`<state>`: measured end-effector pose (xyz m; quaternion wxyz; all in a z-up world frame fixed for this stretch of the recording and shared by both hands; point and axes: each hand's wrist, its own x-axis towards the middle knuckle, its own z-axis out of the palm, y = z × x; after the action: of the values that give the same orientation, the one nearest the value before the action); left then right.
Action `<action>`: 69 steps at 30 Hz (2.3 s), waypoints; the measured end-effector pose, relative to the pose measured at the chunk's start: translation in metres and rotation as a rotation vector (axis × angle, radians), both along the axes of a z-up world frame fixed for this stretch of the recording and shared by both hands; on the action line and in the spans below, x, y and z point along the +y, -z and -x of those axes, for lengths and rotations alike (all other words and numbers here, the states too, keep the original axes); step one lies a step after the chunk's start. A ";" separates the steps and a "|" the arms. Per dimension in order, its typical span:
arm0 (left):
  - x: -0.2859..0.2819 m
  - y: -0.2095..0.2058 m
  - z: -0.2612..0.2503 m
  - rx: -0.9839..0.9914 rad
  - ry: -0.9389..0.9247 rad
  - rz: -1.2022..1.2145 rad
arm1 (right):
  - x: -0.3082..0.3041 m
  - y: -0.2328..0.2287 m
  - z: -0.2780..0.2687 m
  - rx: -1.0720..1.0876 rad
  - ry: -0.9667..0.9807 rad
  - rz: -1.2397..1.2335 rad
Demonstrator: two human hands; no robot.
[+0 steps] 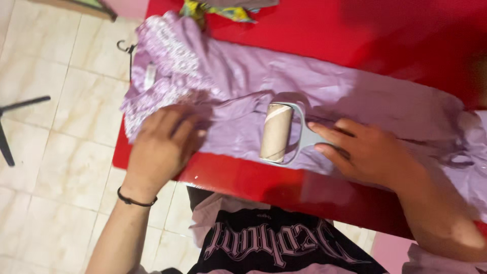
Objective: The person uses a lint roller to roll over a light purple garment laid on a red table. They repeatedly smooth and reposition the fabric, then roll different sections including the sleeves and body. The garment is folded at the end.
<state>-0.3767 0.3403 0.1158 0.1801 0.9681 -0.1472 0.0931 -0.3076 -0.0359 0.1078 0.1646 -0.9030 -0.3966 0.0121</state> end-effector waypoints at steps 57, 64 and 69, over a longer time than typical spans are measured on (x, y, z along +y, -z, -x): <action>0.039 0.044 0.015 -0.058 0.066 0.164 | 0.107 0.026 0.004 0.121 -0.107 -0.065; 0.034 0.051 0.018 -0.026 0.005 0.044 | 0.027 -0.017 0.005 0.112 0.118 0.167; 0.000 0.051 0.002 -0.052 0.117 0.018 | 0.044 0.001 0.012 -0.074 0.023 0.003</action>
<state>-0.3785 0.3403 0.0650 0.1900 0.9534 -0.2075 0.1086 -0.3193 0.0085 0.1064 0.1488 -0.9076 -0.3921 -0.0224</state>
